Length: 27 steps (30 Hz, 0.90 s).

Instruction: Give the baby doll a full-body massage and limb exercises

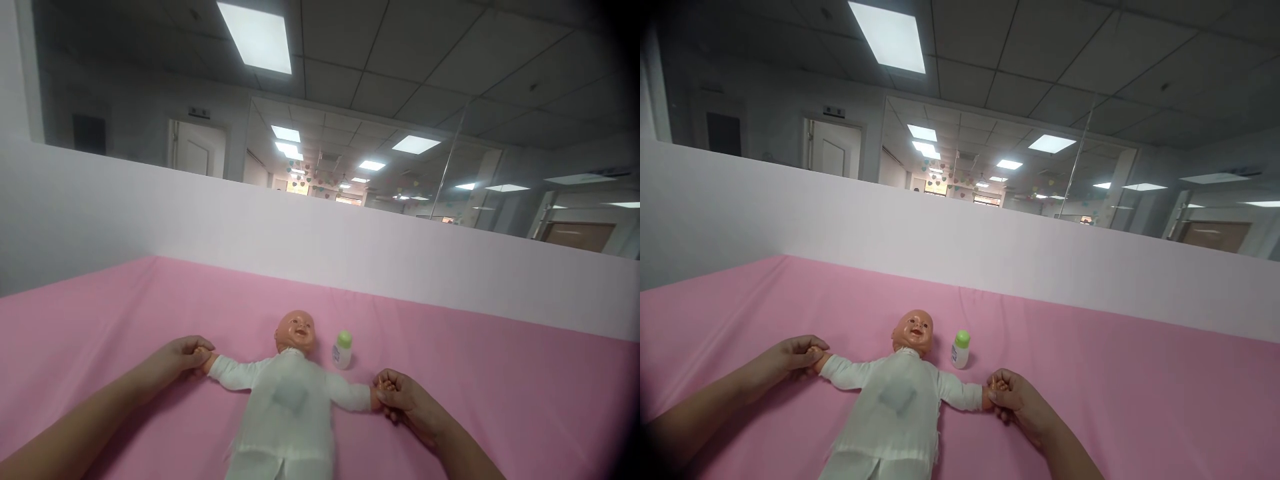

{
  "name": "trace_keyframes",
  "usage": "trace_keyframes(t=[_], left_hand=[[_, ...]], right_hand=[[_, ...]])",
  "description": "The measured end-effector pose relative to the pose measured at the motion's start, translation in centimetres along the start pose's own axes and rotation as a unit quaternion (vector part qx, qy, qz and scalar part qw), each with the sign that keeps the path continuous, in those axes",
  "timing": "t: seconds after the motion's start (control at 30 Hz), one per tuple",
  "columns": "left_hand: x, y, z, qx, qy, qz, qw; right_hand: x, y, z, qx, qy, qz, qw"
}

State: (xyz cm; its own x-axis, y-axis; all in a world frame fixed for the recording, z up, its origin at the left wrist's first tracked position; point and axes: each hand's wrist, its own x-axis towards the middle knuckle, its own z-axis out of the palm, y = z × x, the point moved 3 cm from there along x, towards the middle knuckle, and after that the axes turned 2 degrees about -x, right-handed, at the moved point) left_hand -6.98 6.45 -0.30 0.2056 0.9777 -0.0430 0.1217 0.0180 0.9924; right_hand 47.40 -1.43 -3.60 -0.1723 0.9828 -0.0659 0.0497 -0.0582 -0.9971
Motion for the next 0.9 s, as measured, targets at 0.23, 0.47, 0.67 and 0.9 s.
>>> trace_keyframes(t=[0.23,0.47,0.67,0.9], left_hand=[[0.8,-0.9,-0.2,0.044,0.009,0.034,0.998],[1.0,-1.5,-0.6,0.010,0.043,0.000,0.999],[1.2,-1.9,-0.7,-0.062,0.047,-0.034,0.996],[0.6,-1.3,-0.5,-0.064,0.009,-0.012,0.998]], right_hand=[[0.5,0.7,-0.3,-0.068,0.047,-0.003,0.997],[0.8,0.9,-0.9,-0.088,0.109,0.010,0.990],[1.1,1.2,-1.3,-0.053,0.119,0.009,0.991],[0.6,0.7,-1.2,0.077,0.052,-0.006,0.996]])
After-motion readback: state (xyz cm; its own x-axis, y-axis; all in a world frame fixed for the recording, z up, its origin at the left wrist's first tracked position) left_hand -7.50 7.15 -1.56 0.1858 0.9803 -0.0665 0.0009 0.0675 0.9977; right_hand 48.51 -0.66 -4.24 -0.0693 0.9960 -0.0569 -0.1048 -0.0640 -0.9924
